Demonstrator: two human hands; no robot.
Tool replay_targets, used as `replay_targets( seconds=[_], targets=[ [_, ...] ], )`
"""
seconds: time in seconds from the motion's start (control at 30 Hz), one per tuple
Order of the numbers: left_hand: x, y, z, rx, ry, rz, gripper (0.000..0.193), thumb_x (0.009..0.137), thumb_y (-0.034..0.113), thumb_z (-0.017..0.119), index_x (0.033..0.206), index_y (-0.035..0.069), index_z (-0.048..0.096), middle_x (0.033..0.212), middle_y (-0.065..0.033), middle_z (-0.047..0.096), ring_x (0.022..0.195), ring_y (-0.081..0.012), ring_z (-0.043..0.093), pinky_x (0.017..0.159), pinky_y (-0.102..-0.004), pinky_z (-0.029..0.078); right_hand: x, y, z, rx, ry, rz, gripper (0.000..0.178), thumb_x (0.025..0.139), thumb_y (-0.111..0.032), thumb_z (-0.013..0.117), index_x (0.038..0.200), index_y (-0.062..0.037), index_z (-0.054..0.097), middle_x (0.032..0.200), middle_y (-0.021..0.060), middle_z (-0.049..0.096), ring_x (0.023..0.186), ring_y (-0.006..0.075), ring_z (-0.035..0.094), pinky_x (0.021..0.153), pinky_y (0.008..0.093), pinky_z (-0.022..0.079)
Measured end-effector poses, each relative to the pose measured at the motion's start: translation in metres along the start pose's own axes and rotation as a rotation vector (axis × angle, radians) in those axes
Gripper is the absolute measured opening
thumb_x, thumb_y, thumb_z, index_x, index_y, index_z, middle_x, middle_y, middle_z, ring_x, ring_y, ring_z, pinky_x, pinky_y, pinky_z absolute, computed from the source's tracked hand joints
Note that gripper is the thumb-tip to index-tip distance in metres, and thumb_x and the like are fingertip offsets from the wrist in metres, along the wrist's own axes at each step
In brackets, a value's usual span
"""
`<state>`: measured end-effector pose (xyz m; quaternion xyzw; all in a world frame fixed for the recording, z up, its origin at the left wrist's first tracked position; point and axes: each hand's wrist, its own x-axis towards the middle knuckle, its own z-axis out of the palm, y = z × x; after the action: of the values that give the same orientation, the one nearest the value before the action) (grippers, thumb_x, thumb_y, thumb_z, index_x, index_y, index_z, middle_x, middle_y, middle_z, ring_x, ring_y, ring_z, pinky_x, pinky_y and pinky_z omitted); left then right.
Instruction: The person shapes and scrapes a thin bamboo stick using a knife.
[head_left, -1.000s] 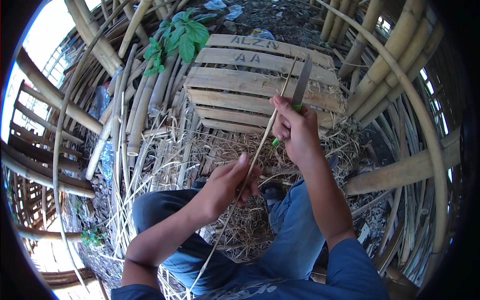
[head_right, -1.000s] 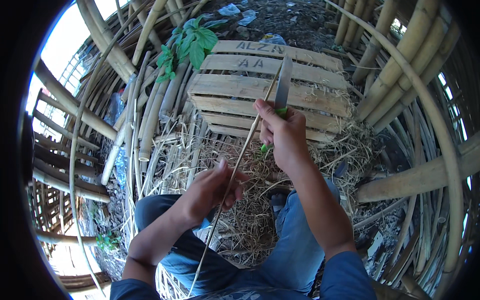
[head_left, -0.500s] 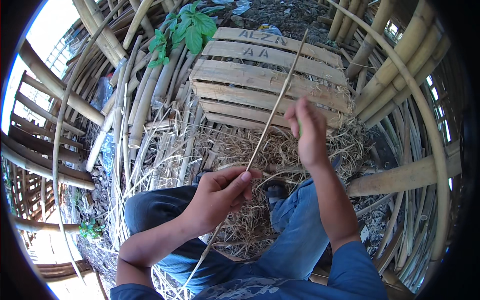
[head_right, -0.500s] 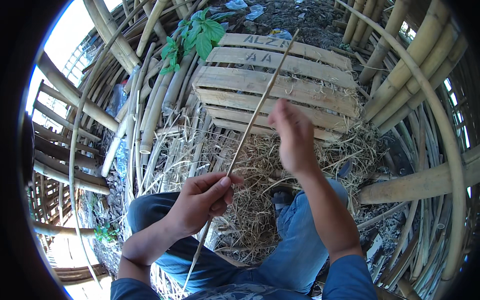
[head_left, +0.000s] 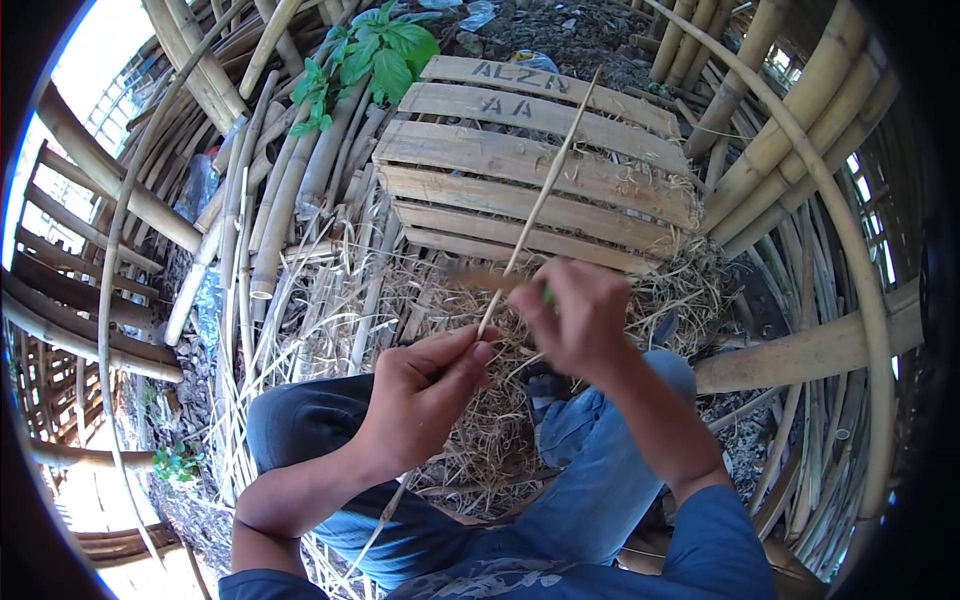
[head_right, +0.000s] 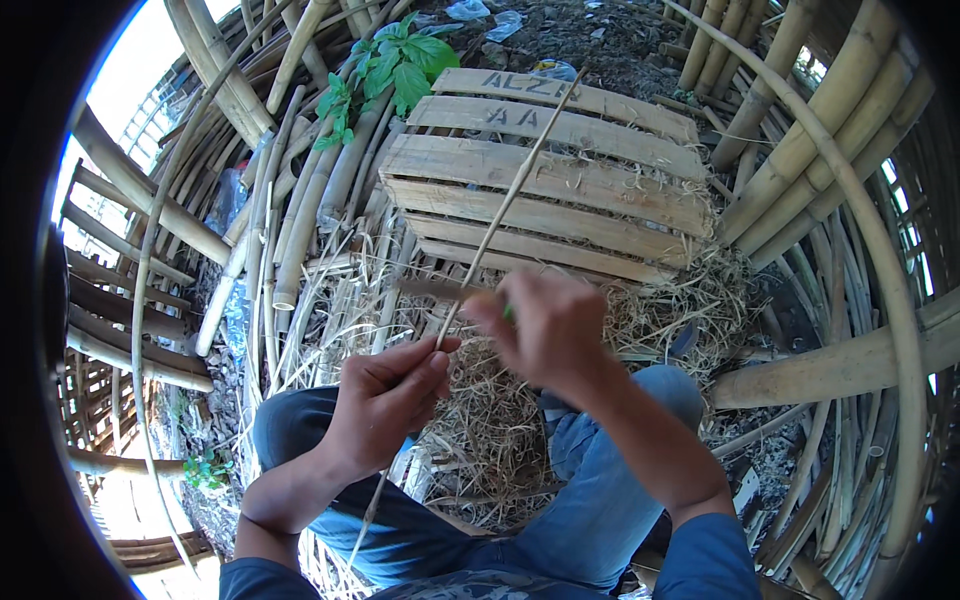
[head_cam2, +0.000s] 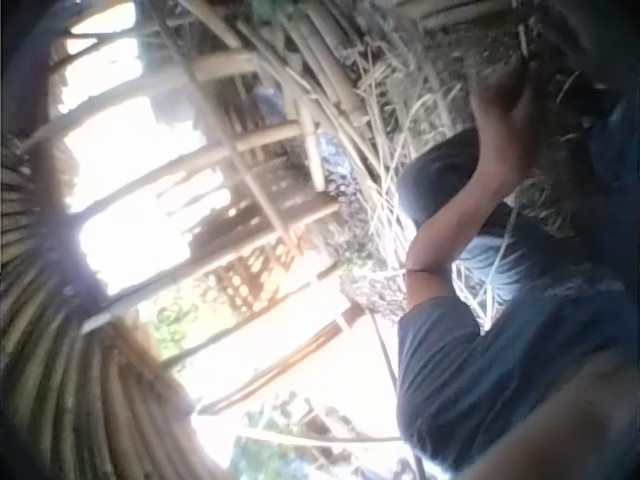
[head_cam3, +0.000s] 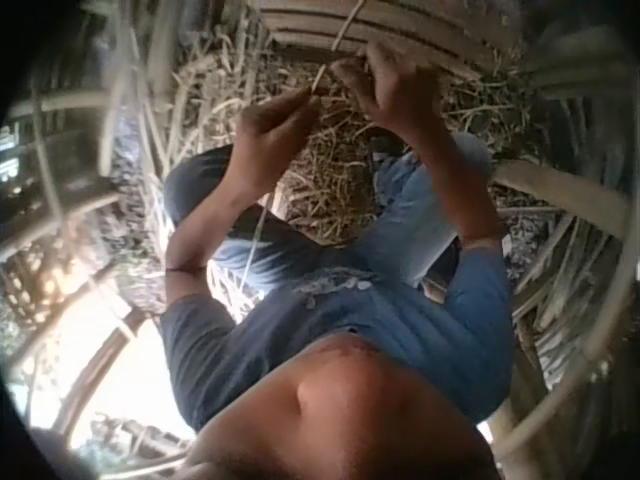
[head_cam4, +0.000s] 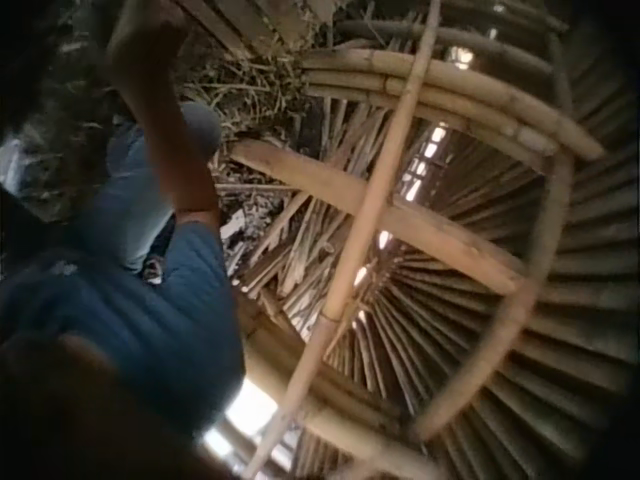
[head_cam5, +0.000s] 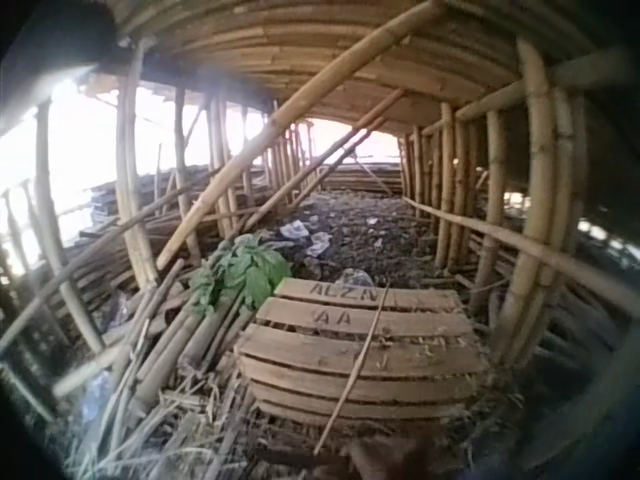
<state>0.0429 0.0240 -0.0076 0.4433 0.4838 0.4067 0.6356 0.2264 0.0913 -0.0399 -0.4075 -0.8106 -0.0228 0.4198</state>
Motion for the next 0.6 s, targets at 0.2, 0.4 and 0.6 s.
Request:
replay_targets(
  seconds=[0.2,0.4,0.6],
  targets=[
    [-0.008,0.007,-0.002,0.004,0.019,0.014,0.023,0.093,0.012,0.055,0.11,-0.002,0.062,0.075,0.0014,0.058,0.063,-0.0007,0.047,0.052,-0.0165,0.037,0.01,0.012,-0.003,-0.005,0.007,0.122,0.042,0.091,-0.041,0.053,0.065,-0.0077,0.051,0.047,0.0071,0.045,0.041,0.024,0.051,0.042,0.0355,0.039],
    [-0.006,0.005,-0.002,0.052,0.006,-0.01,0.025,0.095,0.012,0.053,0.114,-0.003,0.059,0.07,0.0002,0.054,0.049,-0.0009,0.04,0.042,-0.0169,0.029,-0.001,0.003,0.005,-0.029,-0.021,-0.018,0.044,0.093,-0.041,0.048,0.063,-0.0095,0.049,0.044,0.0024,0.043,0.036,0.017,0.046,0.035,0.033,0.036],
    [-0.006,0.005,0.0,0.067,0.028,-0.021,0.024,0.095,0.011,0.052,0.114,-0.003,0.059,0.069,0.0005,0.054,0.049,-0.0011,0.04,0.042,-0.017,0.029,-0.005,0.005,0.003,-0.113,-0.075,-0.014,0.043,0.094,-0.04,0.047,0.065,-0.0082,0.053,0.046,0.0038,0.048,0.038,0.0182,0.05,0.036,0.0319,0.037]
  ],
)
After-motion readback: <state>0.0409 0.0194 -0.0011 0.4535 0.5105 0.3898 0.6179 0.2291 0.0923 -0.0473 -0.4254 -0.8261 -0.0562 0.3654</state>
